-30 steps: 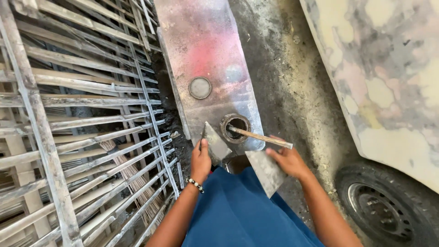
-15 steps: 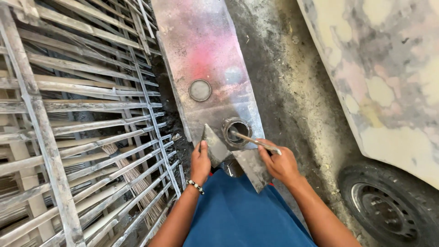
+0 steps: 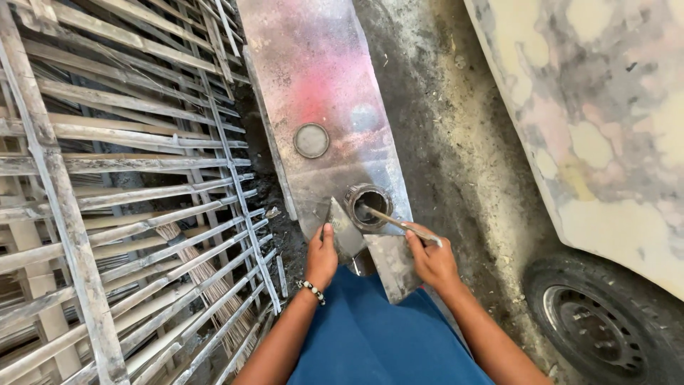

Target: The person scoops a grey paste from a container using a mixing stick and transfers it onto a metal scraper. They then apply the paste to the side panel of a white car, smoothing it over the surface with the scraper. The person periodically returns to the container to reload the scraper and continues applying the filler to the car's body.

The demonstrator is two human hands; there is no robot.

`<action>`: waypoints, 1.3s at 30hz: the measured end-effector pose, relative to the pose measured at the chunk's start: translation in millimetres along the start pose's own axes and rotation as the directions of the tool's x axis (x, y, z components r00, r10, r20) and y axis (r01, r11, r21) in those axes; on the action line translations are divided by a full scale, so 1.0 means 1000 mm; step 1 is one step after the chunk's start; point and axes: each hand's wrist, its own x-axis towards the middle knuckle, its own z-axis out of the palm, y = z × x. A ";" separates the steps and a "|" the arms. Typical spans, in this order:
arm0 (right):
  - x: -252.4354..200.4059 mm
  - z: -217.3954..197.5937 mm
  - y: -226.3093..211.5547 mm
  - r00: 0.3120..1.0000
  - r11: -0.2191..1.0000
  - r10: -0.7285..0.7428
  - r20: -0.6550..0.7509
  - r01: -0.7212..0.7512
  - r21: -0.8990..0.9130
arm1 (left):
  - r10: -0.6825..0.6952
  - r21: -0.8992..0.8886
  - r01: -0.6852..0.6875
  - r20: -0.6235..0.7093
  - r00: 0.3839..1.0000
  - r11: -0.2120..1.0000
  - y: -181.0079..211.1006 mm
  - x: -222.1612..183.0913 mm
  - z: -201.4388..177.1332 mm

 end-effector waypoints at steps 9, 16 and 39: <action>-0.002 -0.025 -0.039 0.998 0.961 0.018 -0.062 -0.034 -0.276 | -0.060 -0.002 0.061 0.031 0.998 0.998 0.010 0.000 -0.003; 0.007 -0.006 -0.024 0.993 0.985 0.121 -0.011 -0.121 -0.126 | -0.040 0.025 0.040 0.005 0.999 0.999 0.008 0.002 -0.001; -0.019 -0.078 0.038 0.835 0.812 0.512 -0.201 -0.395 0.430 | 0.103 -0.060 -0.109 -0.084 0.991 0.992 0.025 0.022 -0.031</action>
